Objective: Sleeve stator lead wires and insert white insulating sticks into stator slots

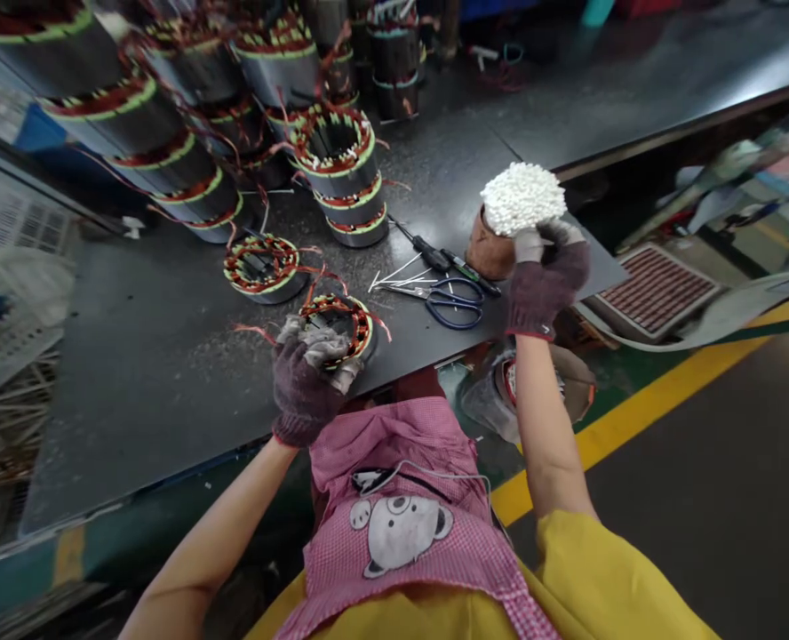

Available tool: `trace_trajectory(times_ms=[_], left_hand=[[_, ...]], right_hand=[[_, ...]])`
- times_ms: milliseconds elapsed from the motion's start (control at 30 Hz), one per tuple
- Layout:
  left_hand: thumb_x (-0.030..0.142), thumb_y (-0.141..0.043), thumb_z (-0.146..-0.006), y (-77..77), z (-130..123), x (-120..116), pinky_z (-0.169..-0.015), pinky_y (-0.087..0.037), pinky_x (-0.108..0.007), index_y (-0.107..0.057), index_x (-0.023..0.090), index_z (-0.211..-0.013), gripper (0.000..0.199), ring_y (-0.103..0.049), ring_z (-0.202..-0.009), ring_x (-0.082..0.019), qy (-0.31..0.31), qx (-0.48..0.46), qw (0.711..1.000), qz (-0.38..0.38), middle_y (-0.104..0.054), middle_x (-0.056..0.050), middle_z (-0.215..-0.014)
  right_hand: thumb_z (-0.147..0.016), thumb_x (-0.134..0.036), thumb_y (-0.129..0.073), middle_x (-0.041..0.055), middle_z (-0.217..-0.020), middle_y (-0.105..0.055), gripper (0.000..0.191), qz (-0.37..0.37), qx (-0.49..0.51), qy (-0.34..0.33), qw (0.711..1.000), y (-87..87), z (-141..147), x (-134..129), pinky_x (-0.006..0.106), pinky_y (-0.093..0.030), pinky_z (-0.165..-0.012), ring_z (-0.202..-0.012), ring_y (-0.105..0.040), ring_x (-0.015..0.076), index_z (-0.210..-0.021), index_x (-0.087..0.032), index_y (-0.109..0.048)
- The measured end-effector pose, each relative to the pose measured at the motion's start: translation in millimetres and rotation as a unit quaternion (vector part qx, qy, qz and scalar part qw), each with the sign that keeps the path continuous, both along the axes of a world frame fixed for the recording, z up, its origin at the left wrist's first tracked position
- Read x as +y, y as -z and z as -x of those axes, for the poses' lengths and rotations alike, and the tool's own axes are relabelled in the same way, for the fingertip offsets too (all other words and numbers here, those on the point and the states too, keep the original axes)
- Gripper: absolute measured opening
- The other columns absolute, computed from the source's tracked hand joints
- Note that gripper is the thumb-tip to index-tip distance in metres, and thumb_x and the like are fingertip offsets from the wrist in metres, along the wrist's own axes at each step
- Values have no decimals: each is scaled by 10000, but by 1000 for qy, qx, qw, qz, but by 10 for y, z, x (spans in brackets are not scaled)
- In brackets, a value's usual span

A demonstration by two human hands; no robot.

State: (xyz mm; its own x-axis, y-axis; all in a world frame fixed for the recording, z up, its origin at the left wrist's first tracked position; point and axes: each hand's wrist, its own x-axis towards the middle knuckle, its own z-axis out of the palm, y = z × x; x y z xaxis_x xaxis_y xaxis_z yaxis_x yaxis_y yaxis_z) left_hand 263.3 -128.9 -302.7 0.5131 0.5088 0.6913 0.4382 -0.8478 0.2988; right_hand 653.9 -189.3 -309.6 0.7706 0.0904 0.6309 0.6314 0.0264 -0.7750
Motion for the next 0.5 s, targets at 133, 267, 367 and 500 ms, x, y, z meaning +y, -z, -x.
trace_trajectory(times_ms=[133, 267, 367, 500], left_hand=[[252, -830, -884, 29, 12, 17, -1253, -494, -688, -581, 291, -1011, 282, -791, -1096, -296, 5, -8, 1000, 9, -794, -12, -999], [252, -816, -897, -7, 12, 19, -1232, -521, -664, -553, 288, -987, 281, -796, -1052, -275, 13, -5, 1000, 2, -800, -5, -988], [271, -789, -922, -29, -12, 9, -1212, -540, -668, -557, 285, -982, 240, -803, -1026, -280, 4, 7, 1000, -17, -795, -11, -957], [278, -787, -933, -12, -9, 17, -1224, -534, -640, -575, 284, -1046, 240, -805, -1046, -276, 6, 0, 999, -31, -801, -16, -990]], right_hand=[[-954, -216, -802, 189, -1089, -779, 120, -29, 8, 14, 999, -44, 42, 130, 542, -580, -1042, -1036, -702, 305, -1024, -176, -712], [-1022, -255, -710, 116, -882, -764, 120, -51, 70, -39, 996, 107, -92, -19, 401, -581, -720, -669, -630, 193, -1080, -162, -758], [-1048, -269, -706, 89, -883, -747, 119, -84, 29, -74, 993, 75, -73, -194, 338, -512, -607, -601, -601, 160, -1084, -183, -780], [-1013, -363, -798, 122, -1067, -802, 153, -107, -79, -54, 990, -284, 488, -388, 508, -638, -843, -908, -791, 307, -1062, -219, -813]])
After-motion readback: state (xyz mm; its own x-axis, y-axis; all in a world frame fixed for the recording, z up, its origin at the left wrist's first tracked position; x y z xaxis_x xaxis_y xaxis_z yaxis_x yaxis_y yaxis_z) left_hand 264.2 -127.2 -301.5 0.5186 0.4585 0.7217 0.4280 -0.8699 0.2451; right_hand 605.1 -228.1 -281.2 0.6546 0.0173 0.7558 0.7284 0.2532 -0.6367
